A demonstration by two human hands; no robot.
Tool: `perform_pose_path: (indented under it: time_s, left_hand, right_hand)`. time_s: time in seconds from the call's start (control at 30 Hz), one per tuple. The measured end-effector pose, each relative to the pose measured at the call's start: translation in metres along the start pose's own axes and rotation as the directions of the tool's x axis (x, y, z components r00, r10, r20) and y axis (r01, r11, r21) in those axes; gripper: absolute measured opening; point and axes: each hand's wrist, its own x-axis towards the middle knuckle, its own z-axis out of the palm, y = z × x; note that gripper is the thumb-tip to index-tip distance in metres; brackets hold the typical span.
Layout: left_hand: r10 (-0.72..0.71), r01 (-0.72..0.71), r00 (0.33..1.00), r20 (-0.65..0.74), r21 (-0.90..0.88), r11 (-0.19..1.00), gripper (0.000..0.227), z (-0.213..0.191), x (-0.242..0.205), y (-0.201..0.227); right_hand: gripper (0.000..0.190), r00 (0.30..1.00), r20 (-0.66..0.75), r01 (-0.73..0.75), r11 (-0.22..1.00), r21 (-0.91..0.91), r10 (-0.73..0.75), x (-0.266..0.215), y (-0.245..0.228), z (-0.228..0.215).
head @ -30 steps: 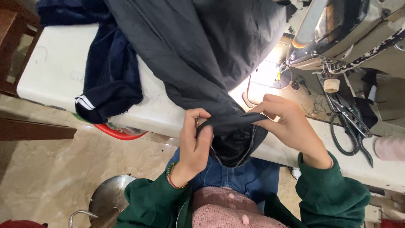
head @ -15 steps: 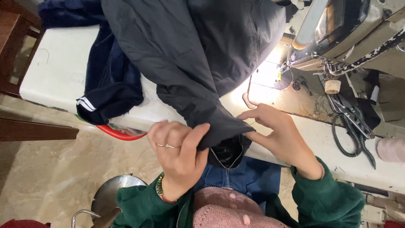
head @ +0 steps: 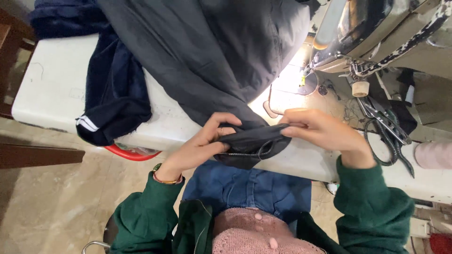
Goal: Hemming the leg of a pair of black pants using an industrial sewing machine.
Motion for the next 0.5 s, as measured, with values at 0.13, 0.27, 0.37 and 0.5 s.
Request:
perform_pose_path:
  time_s: [0.13,0.27,0.37,0.5]
  left_hand:
    - [-0.075,0.075,0.996,-0.049,-0.012,0.997,0.026,0.002,0.006,0.011]
    - [-0.096,0.111,0.984,-0.151,0.093,0.989,0.013,0.029,0.005,0.016]
    - [-0.147,0.176,0.974,-0.175,0.167,0.97,0.023,0.041,0.001,0.027]
    - [-0.182,0.235,0.963,-0.199,0.285,0.929,0.058,0.045,-0.002,0.029]
  right_hand:
    - [0.015,0.998,-0.012,-0.056,0.998,0.009,0.056,0.001,-0.008,0.002]
    - [0.012,0.997,-0.022,-0.07,0.997,0.045,0.071,-0.004,-0.013,0.004]
    - [0.014,0.997,-0.067,-0.031,0.999,0.02,0.032,-0.002,-0.021,0.012]
    - [0.008,0.991,-0.135,-0.001,0.998,-0.064,-0.007,0.003,-0.032,0.02]
